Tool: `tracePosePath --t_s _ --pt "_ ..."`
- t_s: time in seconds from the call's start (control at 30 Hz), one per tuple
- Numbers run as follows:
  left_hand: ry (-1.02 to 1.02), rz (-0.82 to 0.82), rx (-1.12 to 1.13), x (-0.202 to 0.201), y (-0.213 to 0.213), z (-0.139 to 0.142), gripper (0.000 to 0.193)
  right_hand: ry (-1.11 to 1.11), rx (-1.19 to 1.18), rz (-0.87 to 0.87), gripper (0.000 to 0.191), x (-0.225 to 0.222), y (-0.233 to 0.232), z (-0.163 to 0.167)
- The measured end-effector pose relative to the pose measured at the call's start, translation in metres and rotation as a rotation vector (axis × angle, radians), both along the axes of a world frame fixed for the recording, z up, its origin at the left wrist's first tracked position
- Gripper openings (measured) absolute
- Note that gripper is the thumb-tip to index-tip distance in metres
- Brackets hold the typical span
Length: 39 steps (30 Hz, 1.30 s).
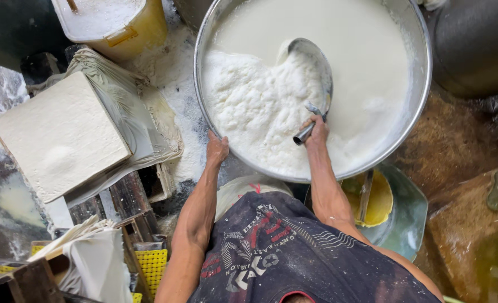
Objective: The person stirs a large metal basin filled with white curd and liquid using a curved metal scoop, holding the basin edge with the other hand. They periodically turn to scoop liquid from a second basin with the scoop and pour it back, then resume stirring the curd mixture.
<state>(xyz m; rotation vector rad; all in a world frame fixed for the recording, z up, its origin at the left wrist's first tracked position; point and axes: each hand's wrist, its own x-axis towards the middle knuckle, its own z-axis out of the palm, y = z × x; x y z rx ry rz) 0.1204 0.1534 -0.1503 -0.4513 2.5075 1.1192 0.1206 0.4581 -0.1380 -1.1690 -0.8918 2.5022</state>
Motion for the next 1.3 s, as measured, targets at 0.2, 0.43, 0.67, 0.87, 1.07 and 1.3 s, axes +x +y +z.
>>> tracePosePath --t_s 0.2,0.43,0.67,0.87,1.07,1.3 --pt "-0.114 0.120 -0.020 -0.007 0.013 0.005 0.080 0.017 -0.033 0.113 0.018 -0.097 -0.004 0.022" --pt "-0.159 0.196 -0.088 -0.017 0.021 0.005 0.083 0.094 0.186 0.364 0.027 -0.186 -0.025 0.047" --pt "-0.186 0.238 -0.138 -0.025 0.027 0.001 0.083 0.179 0.989 0.681 0.043 -0.207 -0.045 0.043" --pt "-0.265 0.244 -0.136 -0.022 0.026 -0.001 0.082 0.130 1.342 0.848 0.093 -0.173 -0.034 0.024" --pt "-0.249 0.201 -0.119 -0.012 0.017 -0.005 0.083 -0.207 1.361 1.028 0.097 -0.119 -0.016 0.030" --pt "-0.238 0.145 -0.060 -0.002 0.003 -0.001 0.081 -0.015 1.471 0.780 0.097 -0.040 0.012 0.012"
